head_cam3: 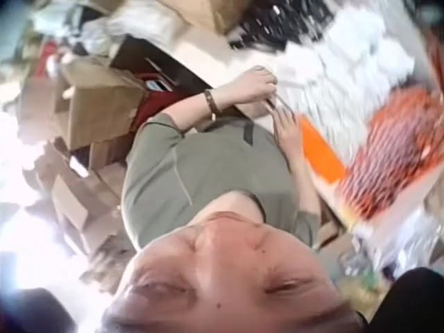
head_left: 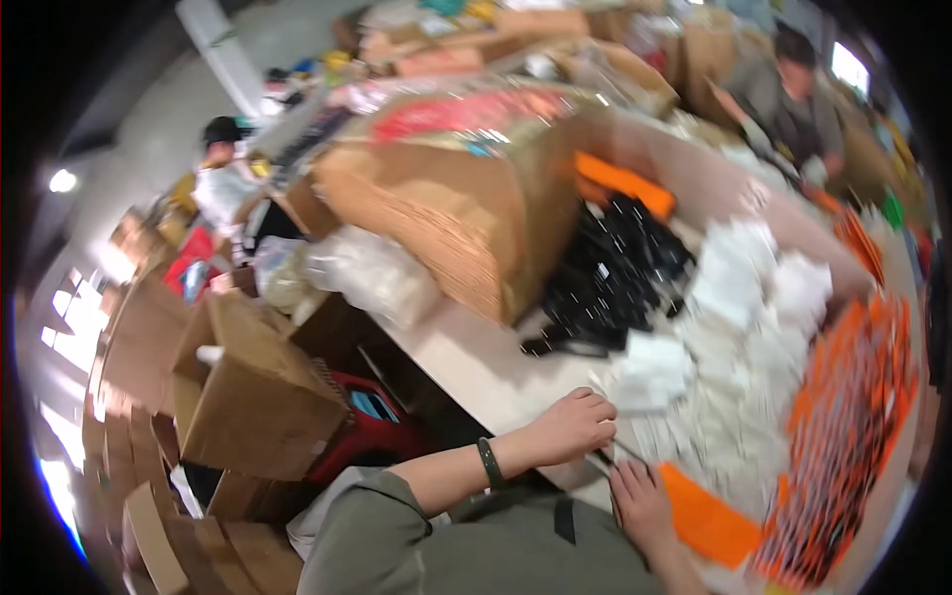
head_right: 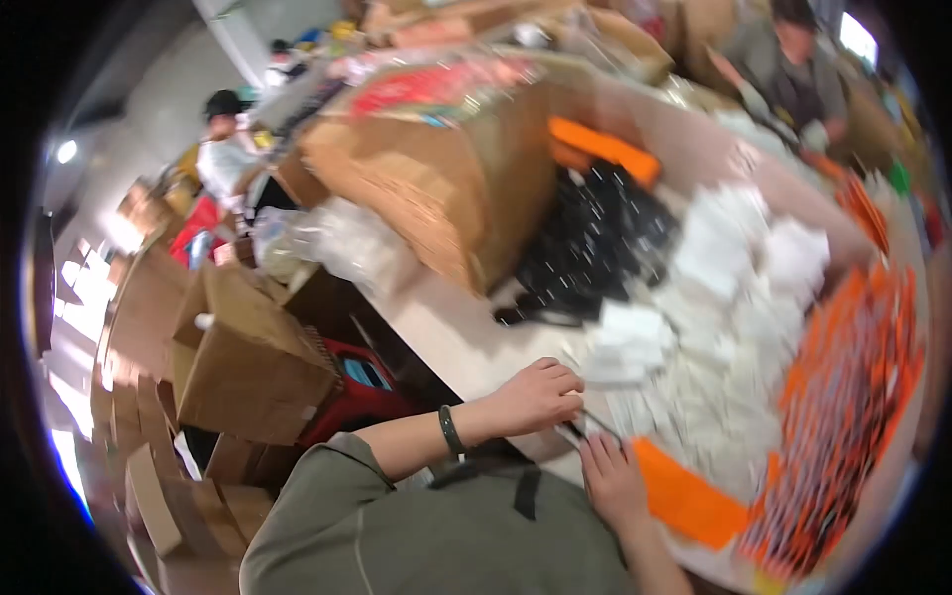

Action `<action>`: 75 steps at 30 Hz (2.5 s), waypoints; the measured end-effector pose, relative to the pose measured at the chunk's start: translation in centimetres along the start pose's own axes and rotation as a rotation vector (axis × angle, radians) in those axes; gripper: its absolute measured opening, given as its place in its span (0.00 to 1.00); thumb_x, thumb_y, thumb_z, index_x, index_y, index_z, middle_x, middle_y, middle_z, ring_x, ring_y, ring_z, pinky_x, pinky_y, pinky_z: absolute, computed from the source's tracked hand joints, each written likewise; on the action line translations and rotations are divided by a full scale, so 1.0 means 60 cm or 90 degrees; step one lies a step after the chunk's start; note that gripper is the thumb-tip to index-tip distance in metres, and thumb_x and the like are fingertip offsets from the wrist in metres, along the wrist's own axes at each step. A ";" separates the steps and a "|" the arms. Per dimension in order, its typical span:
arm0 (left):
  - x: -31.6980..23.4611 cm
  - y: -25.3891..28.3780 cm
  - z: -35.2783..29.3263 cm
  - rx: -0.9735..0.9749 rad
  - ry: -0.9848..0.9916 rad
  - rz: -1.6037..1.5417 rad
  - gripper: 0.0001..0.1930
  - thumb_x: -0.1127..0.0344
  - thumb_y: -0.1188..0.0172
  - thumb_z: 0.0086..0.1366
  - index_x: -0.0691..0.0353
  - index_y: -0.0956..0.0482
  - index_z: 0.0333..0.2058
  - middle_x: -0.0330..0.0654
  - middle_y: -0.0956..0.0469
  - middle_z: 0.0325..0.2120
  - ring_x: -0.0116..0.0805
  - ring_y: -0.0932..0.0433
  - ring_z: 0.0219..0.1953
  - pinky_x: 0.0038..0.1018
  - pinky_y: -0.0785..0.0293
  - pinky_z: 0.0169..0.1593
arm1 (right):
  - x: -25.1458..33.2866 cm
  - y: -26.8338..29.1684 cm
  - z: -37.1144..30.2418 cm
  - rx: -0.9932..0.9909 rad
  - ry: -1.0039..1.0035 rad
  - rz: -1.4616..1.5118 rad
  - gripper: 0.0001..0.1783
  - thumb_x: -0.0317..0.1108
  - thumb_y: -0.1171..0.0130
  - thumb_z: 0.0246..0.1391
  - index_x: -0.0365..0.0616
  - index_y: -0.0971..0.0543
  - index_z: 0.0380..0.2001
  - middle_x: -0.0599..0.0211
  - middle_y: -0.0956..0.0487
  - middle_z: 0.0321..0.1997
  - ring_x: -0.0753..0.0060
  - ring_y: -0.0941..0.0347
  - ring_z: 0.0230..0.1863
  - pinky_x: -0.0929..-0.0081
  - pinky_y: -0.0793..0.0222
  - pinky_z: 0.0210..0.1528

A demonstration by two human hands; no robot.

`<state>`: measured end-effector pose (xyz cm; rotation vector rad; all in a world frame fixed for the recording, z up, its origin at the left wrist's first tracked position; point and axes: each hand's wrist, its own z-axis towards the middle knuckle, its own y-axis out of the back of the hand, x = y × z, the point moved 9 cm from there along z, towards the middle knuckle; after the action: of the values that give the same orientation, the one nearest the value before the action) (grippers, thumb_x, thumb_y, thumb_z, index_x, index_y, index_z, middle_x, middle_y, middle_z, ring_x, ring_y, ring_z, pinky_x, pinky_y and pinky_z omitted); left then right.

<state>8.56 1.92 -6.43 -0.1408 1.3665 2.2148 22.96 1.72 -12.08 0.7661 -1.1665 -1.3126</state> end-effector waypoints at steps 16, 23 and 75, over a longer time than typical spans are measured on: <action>0.262 0.436 0.132 -0.005 0.499 0.522 0.09 0.63 0.41 0.60 0.59 0.16 0.28 0.49 0.17 0.28 0.48 0.16 0.33 0.40 0.20 0.36 | -0.020 0.037 -0.033 -0.001 -0.132 0.032 0.19 0.32 0.35 0.46 0.49 0.19 0.46 0.40 0.29 0.60 0.36 0.33 0.60 0.45 0.39 0.61; 0.358 0.473 0.032 -0.087 0.482 0.489 0.16 0.67 0.39 0.59 0.63 0.18 0.46 0.56 0.18 0.38 0.49 0.16 0.38 0.39 0.22 0.42 | -0.034 0.043 -0.002 -0.025 -0.129 0.136 0.20 0.33 0.34 0.48 0.51 0.18 0.48 0.41 0.31 0.61 0.37 0.35 0.61 0.45 0.40 0.64; -0.037 -0.022 -0.055 0.194 0.024 0.126 0.41 0.57 0.23 0.41 0.60 0.30 0.56 0.54 0.28 0.47 0.55 0.29 0.52 0.49 0.35 0.58 | 0.004 0.038 0.011 -0.187 -0.135 0.143 0.08 0.35 0.44 0.51 0.47 0.23 0.35 0.54 0.26 0.39 0.50 0.27 0.40 0.56 0.29 0.40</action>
<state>10.49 -1.25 -8.31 0.0649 1.7865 2.1351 23.06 1.95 -9.72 0.2785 -1.1552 -1.3577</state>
